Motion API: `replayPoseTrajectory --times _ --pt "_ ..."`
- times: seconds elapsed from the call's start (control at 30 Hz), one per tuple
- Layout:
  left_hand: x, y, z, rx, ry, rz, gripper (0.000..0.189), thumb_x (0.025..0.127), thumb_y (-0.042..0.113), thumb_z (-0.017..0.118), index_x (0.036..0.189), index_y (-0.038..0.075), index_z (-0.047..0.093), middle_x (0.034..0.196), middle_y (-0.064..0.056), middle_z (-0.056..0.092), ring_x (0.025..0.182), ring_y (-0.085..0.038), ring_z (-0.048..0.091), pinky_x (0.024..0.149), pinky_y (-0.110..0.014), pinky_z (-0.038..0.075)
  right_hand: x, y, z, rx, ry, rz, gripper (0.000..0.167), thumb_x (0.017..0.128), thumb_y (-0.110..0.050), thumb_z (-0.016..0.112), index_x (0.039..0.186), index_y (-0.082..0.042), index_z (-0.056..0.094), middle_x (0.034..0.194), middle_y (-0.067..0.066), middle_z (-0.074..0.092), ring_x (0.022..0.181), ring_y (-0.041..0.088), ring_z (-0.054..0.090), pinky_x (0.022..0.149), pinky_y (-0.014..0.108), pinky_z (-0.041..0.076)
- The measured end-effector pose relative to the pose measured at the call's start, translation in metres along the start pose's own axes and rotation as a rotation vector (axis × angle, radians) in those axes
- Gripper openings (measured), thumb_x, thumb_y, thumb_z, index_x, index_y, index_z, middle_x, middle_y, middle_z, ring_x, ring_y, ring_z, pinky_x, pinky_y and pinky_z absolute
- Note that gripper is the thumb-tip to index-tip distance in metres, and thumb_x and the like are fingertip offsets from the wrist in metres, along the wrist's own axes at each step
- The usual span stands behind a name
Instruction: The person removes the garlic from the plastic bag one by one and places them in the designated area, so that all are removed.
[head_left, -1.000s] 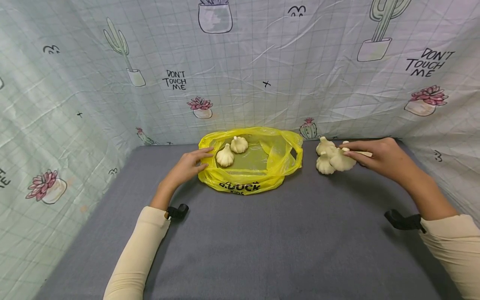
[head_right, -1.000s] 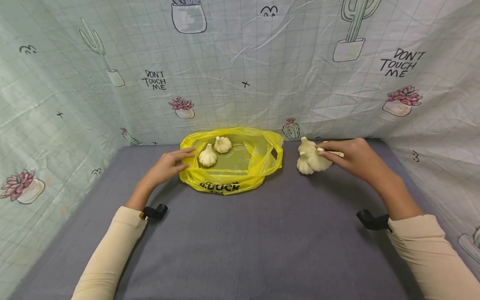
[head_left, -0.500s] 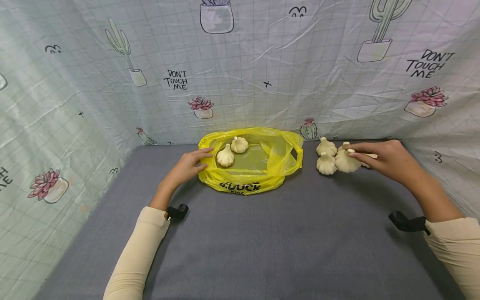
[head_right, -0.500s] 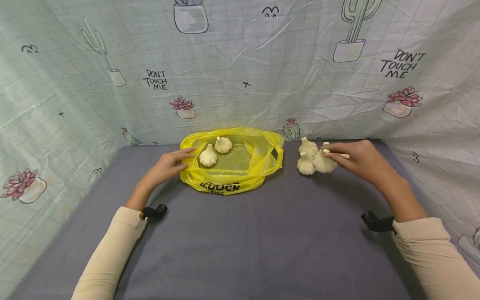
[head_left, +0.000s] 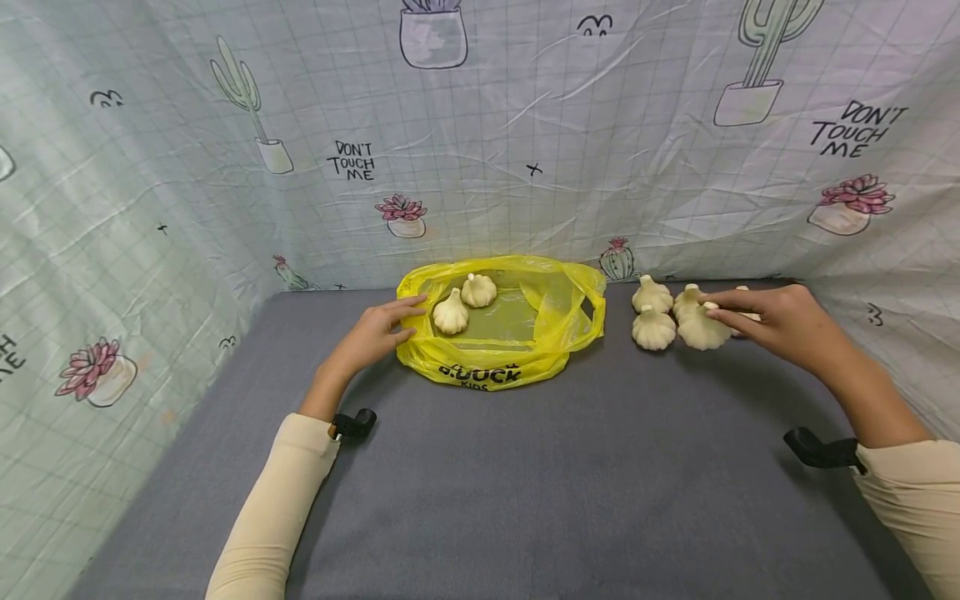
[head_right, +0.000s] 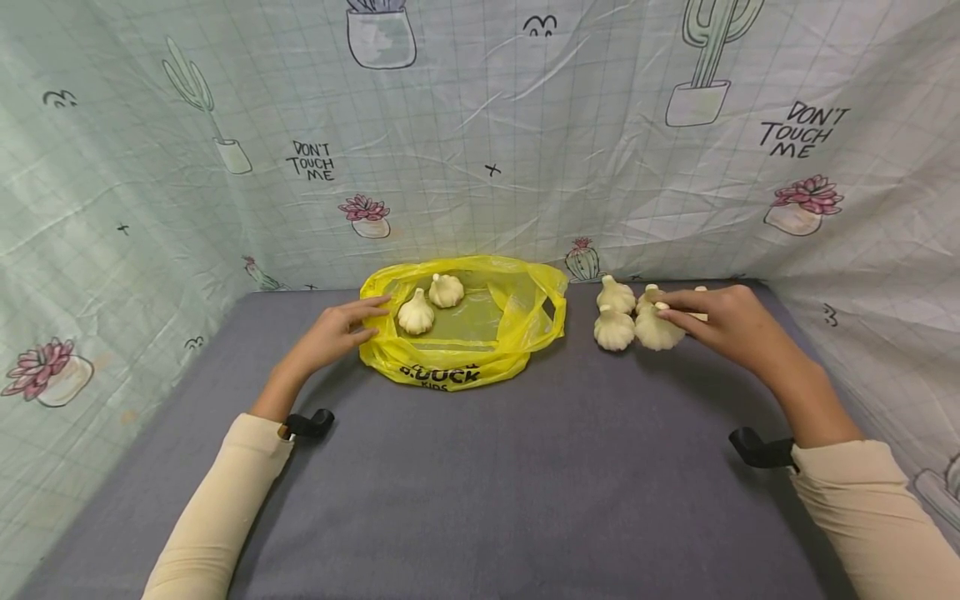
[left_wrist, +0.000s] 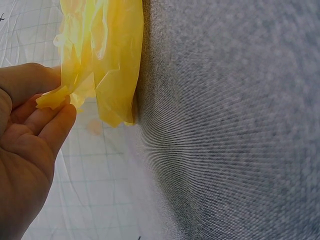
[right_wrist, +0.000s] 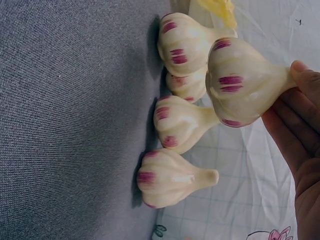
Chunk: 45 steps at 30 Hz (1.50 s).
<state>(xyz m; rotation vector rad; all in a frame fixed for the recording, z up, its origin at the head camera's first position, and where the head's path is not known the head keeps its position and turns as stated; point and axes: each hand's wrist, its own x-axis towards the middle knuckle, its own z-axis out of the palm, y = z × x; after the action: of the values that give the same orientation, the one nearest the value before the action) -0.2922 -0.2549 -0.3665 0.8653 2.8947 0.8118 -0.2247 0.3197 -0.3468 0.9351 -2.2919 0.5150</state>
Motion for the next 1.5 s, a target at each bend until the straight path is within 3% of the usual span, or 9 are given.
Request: replayPoseTrajectory --times 0.17,0.4,0.67,0.93,1.13,1.5 --pt "-0.001 0.001 -0.001 -0.005 0.000 -0.001 0.041 0.100 0.005 0.063 0.141 0.003 0.060 0.157 -0.008 0.046 0.127 -0.033 0.056 0.089 -0.046 0.050 -0.002 0.001 0.000 0.001 -0.004 0.007 0.020 0.091 -0.020 0.077 0.102 -0.004 0.080 0.075 0.002 0.076 0.057 -0.010 0.058 0.054 0.023 0.045" --pt "-0.001 0.000 -0.001 -0.002 0.003 0.003 0.040 0.100 0.005 0.063 0.140 0.002 0.061 0.157 -0.007 0.046 0.107 -0.029 0.059 0.082 -0.042 0.046 -0.005 0.005 0.002 -0.003 0.008 -0.014 0.031 0.097 -0.032 0.070 0.100 -0.003 0.080 0.069 0.000 0.073 0.056 -0.011 0.051 0.053 0.023 0.042" --pt "-0.002 0.001 -0.003 0.002 -0.004 0.000 0.041 0.100 0.006 0.063 0.141 0.002 0.061 0.158 -0.008 0.045 0.125 -0.032 0.056 0.087 -0.045 0.049 -0.010 0.009 0.004 -0.009 -0.005 0.019 0.021 0.094 -0.024 0.075 0.100 -0.004 0.080 0.067 -0.005 0.072 0.058 -0.011 0.053 0.054 0.022 0.042" --pt "-0.002 0.002 -0.003 -0.001 0.001 0.001 0.040 0.100 0.005 0.063 0.140 0.001 0.061 0.157 -0.009 0.046 0.107 -0.030 0.060 0.083 -0.043 0.048 -0.013 0.010 0.004 -0.019 -0.033 0.058 0.021 0.093 -0.021 0.075 0.100 -0.003 0.080 0.067 -0.004 0.070 0.056 -0.011 0.040 0.052 0.020 0.036" --pt "-0.002 0.001 -0.002 -0.007 -0.004 -0.007 0.040 0.100 0.007 0.063 0.141 0.003 0.061 0.157 -0.008 0.046 0.114 -0.030 0.059 0.084 -0.043 0.048 -0.014 0.011 0.005 -0.023 -0.061 0.065 0.018 0.091 -0.017 0.077 0.099 -0.002 0.081 0.080 0.008 0.076 0.054 -0.005 0.037 0.052 0.021 0.034" --pt "-0.001 0.000 -0.002 -0.009 -0.013 -0.006 0.041 0.100 0.006 0.063 0.141 0.002 0.060 0.157 -0.008 0.046 0.122 -0.032 0.057 0.086 -0.044 0.049 -0.019 0.021 0.014 -0.014 -0.116 0.127 0.015 0.087 -0.011 0.079 0.099 -0.001 0.081 0.076 0.003 0.074 0.052 -0.005 0.031 0.051 0.020 0.029"
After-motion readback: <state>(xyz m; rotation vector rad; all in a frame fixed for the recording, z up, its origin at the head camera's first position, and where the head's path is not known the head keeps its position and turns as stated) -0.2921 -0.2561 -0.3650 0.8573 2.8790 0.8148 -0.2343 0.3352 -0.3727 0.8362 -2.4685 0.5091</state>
